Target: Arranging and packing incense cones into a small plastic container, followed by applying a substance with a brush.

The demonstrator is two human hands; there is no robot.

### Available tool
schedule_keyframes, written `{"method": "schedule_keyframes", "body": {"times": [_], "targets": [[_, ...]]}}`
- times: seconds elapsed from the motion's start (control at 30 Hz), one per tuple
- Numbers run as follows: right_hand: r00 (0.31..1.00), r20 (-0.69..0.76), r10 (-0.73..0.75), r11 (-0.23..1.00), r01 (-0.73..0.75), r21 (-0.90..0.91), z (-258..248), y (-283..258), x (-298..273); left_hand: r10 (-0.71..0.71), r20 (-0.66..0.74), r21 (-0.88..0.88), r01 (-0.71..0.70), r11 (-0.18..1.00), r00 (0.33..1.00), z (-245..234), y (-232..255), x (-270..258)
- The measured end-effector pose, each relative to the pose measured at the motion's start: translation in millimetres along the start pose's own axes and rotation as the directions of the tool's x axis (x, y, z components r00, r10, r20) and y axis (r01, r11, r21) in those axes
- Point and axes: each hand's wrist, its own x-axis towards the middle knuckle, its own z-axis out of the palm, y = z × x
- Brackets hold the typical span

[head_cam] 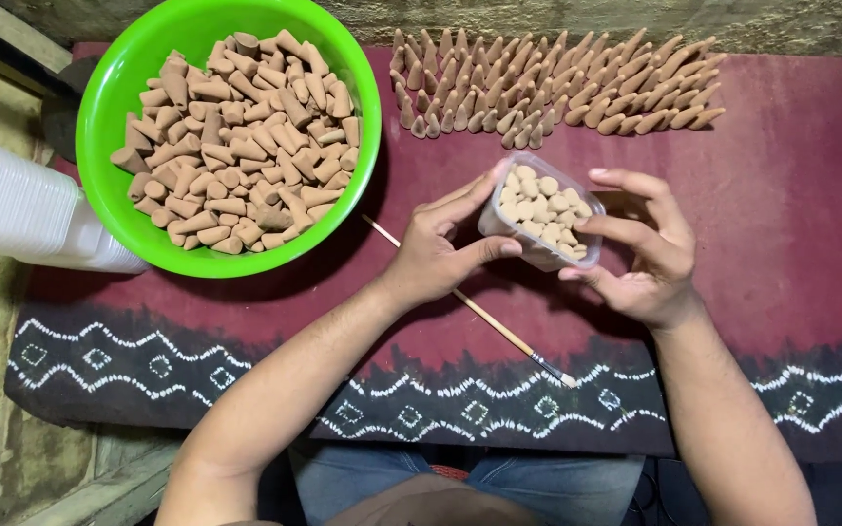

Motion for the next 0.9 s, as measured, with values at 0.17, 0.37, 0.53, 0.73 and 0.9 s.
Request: {"method": "schedule_keyframes", "body": {"times": [0.17, 0.37, 0.53, 0.73, 0.9], "targets": [[0.999, 0.033, 0.035, 0.995, -0.031, -0.097, -10.1, 11.7, -20.3, -0.020, -0.024, 0.065, 0.022, 0.998, 0.999, -1.5, 10.6, 2.6], [0.995, -0.103, 0.013, 0.963, -0.040, -0.266, -29.0, 18.4, -23.2, 0.018, -0.073, 0.192, -0.003, 0.981, 0.997, -7.1, 30.1, 10.6], [0.940, -0.338, 0.040, 0.932, -0.157, -0.327, -51.4, 37.9, -31.6, 0.104, -0.086, 0.274, -0.077, 0.959, 0.991, -6.9, 31.3, 12.0], [0.823, -0.562, 0.084, 0.947, -0.242, -0.213, -86.6, 91.6, -60.1, 0.154, -0.035, 0.349, -0.132, 0.928, 0.987, -7.6, 27.8, 12.2], [0.822, -0.562, 0.091, 0.929, -0.273, -0.249, -90.9, 84.4, -48.7, 0.194, 0.071, 0.513, -0.203, 0.834, 0.978, -5.8, 23.4, 8.7]]}}
